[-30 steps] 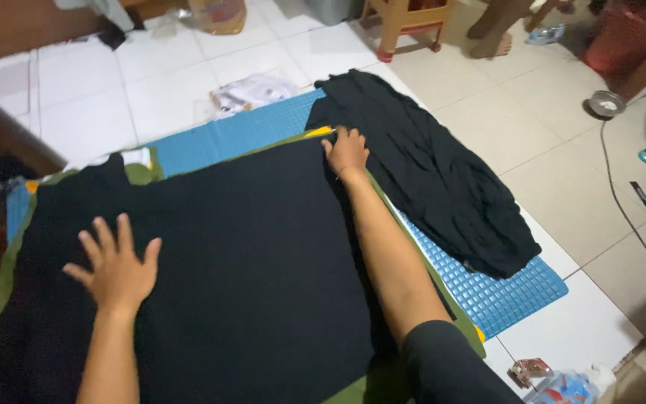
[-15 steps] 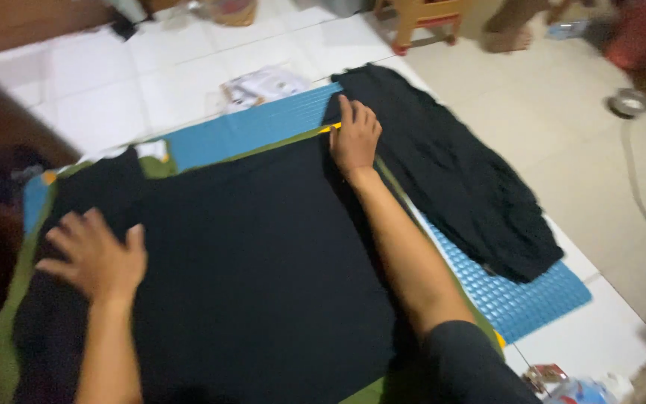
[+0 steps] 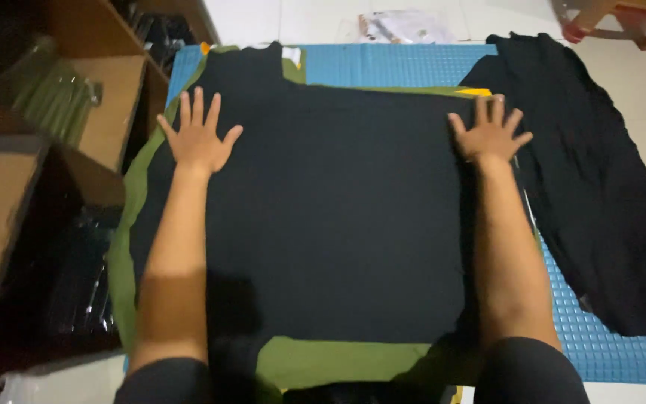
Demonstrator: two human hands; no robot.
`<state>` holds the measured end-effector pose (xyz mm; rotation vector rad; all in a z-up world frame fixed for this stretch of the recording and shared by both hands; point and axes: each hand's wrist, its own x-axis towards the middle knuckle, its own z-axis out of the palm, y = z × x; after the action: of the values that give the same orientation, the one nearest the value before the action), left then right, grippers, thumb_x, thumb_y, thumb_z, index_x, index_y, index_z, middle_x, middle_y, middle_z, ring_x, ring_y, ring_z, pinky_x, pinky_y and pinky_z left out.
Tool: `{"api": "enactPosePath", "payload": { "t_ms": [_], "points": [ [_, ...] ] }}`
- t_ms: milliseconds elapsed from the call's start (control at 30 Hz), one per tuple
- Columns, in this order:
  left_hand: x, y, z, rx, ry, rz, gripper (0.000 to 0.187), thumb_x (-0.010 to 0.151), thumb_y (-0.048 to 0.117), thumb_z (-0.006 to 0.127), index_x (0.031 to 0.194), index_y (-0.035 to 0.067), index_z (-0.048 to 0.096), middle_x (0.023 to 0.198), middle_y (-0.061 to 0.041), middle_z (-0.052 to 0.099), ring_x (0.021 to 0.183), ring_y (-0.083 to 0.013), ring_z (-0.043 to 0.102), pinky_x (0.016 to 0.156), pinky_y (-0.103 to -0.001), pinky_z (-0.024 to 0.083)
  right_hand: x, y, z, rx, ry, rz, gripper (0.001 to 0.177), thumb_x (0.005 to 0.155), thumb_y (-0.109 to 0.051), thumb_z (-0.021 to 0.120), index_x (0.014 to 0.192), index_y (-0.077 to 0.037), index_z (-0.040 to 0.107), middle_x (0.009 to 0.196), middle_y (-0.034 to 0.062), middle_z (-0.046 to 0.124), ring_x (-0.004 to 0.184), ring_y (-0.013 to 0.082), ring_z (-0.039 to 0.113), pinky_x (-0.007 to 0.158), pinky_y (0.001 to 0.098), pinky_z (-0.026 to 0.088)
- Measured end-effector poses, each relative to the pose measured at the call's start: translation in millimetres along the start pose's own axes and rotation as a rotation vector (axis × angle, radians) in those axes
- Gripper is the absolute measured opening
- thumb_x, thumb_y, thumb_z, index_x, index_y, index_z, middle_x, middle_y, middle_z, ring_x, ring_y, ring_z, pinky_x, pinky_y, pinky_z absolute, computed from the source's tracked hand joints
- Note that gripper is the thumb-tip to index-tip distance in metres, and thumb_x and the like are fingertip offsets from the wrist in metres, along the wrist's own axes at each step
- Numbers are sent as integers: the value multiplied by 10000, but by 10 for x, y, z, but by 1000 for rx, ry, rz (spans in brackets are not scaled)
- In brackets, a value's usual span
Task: The person folds a black long-sleeved shirt on a blue mat. They smooth the fabric, fold the sleeves inward, and fold the shirt in half multiple times to create a compact bundle.
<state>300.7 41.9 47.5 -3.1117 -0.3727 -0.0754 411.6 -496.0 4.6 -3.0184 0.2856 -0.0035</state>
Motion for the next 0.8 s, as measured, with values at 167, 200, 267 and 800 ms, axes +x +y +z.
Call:
{"api": "enactPosePath", "payload": {
  "t_ms": [167,200,267,800],
  "points": [
    [-111,-415,206,133,225,150,703,1065,588,403,1618,153,400,1726,-131,256,1608,-352,106,1199,-760,42,-428,-149,-47,-44,296,-186,777,993,-548,499,1621,-111,363,1680,221,257,1517,483,127,1098,810,63],
    [-185,-457,174,216,333,202,674,1064,491,487,1575,50,482,1703,-176,319,1593,-390,137,1207,-731,37,-560,-252,-112,-29,482,-376,818,909,-401,720,1557,28,463,1608,315,384,1458,532,257,1041,820,168],
    [-708,-195,-100,127,315,311,658,1022,480,530,1533,66,502,1663,-204,350,1553,-443,188,1161,-754,126,-995,-679,-236,30,385,-554,784,910,-443,694,1540,-35,465,1595,302,380,1449,524,284,1009,811,241],
    [-2328,-919,-79,138,171,-30,678,1020,579,399,1599,230,454,1689,-97,385,1521,-491,305,1083,-797,224,-2649,450,-457,-72,-16,-135,814,953,-710,281,1640,-274,249,1740,9,150,1593,314,70,1135,761,156]
  ]
}}
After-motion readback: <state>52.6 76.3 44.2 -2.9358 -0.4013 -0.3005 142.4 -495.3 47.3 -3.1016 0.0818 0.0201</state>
